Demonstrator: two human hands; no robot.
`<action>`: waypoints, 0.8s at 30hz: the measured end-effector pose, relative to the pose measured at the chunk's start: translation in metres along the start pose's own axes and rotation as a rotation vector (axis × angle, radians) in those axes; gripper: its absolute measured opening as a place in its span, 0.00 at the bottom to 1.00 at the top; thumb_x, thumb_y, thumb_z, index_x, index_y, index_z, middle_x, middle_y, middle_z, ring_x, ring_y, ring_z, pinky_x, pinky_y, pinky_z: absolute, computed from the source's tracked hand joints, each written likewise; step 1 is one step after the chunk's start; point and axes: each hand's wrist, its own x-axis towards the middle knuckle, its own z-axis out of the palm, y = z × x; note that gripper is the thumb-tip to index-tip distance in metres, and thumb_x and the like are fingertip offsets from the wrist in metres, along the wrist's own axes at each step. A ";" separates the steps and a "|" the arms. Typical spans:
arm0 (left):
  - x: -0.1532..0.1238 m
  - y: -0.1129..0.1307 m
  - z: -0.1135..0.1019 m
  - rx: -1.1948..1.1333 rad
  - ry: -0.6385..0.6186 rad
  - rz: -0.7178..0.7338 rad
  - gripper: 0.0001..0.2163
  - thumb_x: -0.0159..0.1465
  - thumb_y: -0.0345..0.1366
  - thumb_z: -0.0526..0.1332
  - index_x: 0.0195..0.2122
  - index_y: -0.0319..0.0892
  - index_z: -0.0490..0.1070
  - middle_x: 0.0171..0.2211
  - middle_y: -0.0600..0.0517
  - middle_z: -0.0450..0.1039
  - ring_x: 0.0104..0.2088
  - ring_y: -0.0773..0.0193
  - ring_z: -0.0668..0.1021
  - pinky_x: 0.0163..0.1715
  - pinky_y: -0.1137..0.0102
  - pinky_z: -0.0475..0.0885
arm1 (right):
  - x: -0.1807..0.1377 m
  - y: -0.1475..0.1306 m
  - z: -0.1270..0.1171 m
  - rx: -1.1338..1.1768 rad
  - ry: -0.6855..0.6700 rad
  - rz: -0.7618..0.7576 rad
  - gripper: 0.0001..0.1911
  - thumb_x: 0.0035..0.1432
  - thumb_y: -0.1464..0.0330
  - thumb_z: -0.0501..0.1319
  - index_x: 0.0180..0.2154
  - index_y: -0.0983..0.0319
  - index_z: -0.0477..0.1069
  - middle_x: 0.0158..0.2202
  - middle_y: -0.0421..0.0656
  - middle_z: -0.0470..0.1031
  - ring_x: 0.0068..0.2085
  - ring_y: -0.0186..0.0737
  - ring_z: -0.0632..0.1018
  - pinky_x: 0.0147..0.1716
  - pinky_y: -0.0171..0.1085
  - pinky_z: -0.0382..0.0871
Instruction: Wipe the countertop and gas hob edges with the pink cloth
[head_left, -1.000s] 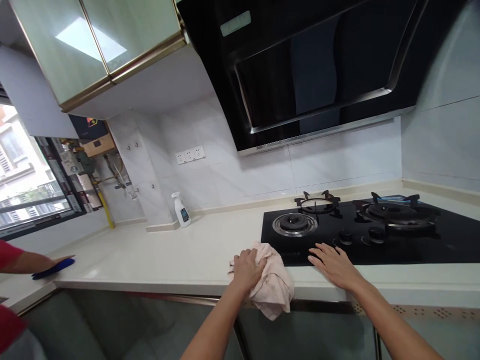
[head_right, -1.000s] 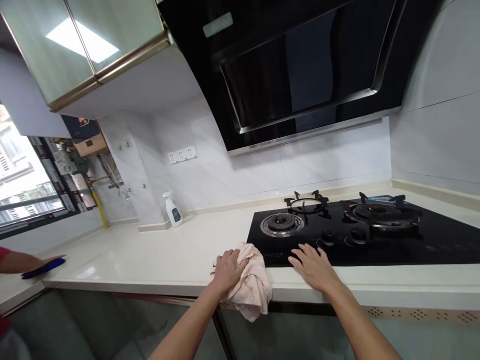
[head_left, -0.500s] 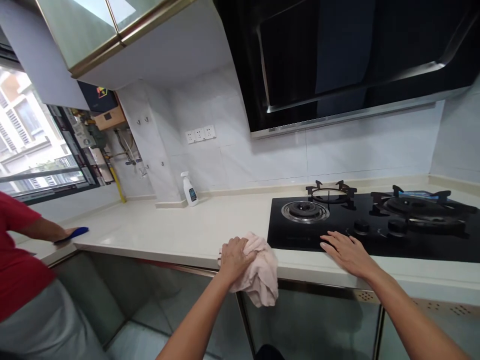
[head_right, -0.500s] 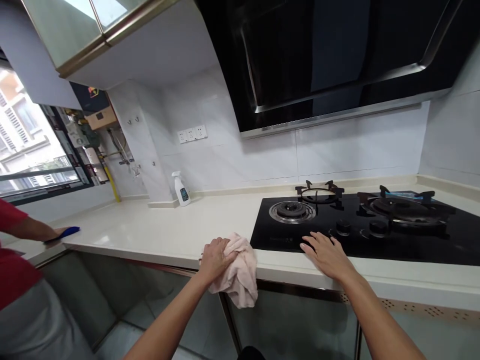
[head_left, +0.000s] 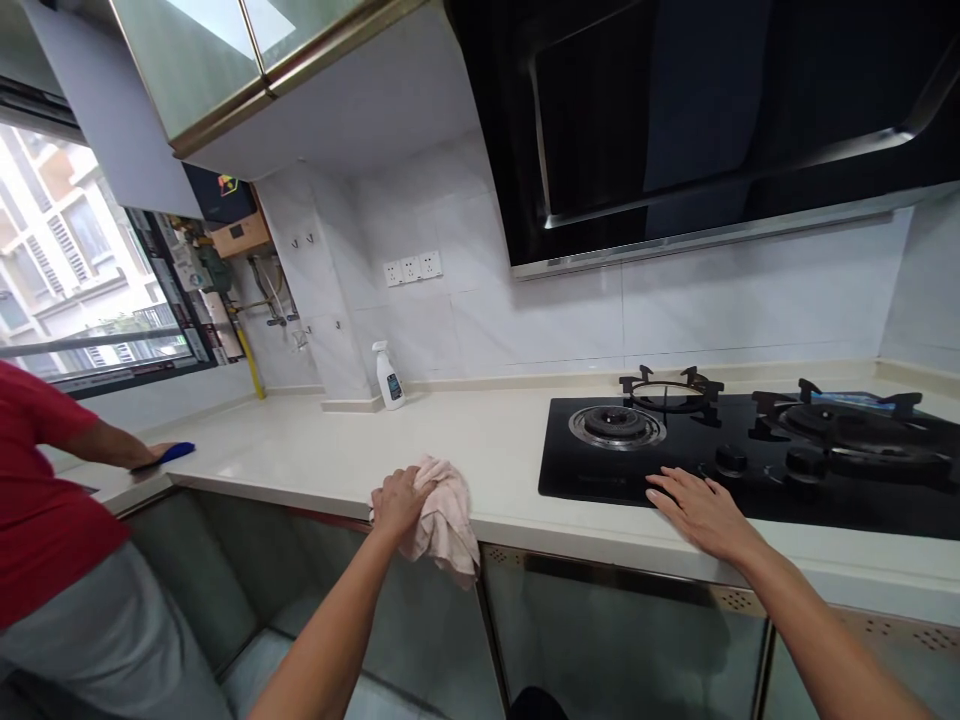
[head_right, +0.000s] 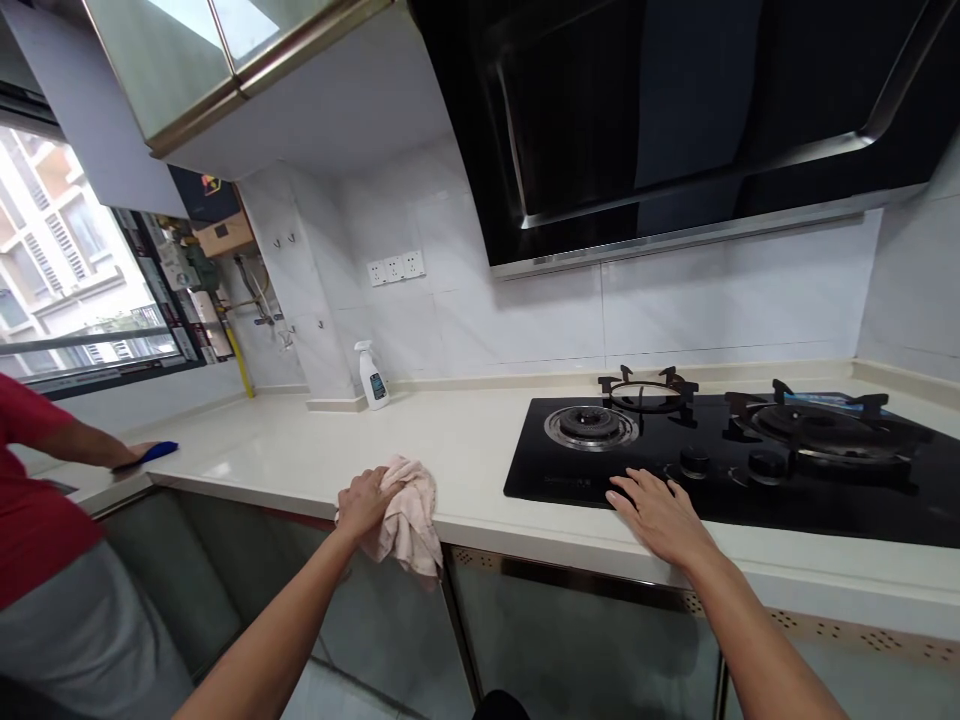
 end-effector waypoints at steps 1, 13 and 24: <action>0.002 -0.006 0.000 0.002 0.004 -0.018 0.20 0.70 0.52 0.53 0.55 0.47 0.70 0.53 0.43 0.74 0.54 0.48 0.73 0.51 0.57 0.66 | 0.000 0.000 0.000 -0.002 -0.001 0.002 0.33 0.68 0.49 0.39 0.62 0.52 0.68 0.67 0.43 0.64 0.69 0.49 0.60 0.67 0.59 0.52; -0.038 0.046 0.017 -0.004 0.232 -0.017 0.14 0.69 0.46 0.57 0.48 0.46 0.75 0.47 0.45 0.74 0.50 0.51 0.72 0.48 0.60 0.62 | -0.001 0.001 0.003 -0.016 -0.007 0.019 0.34 0.66 0.46 0.40 0.63 0.51 0.67 0.68 0.43 0.63 0.69 0.51 0.59 0.67 0.60 0.50; -0.097 0.178 0.026 -0.262 0.251 0.332 0.11 0.62 0.46 0.63 0.41 0.47 0.75 0.43 0.45 0.74 0.45 0.50 0.72 0.46 0.54 0.62 | -0.002 -0.002 0.001 -0.027 0.006 0.003 0.35 0.66 0.47 0.39 0.62 0.54 0.68 0.67 0.44 0.64 0.69 0.50 0.60 0.66 0.60 0.52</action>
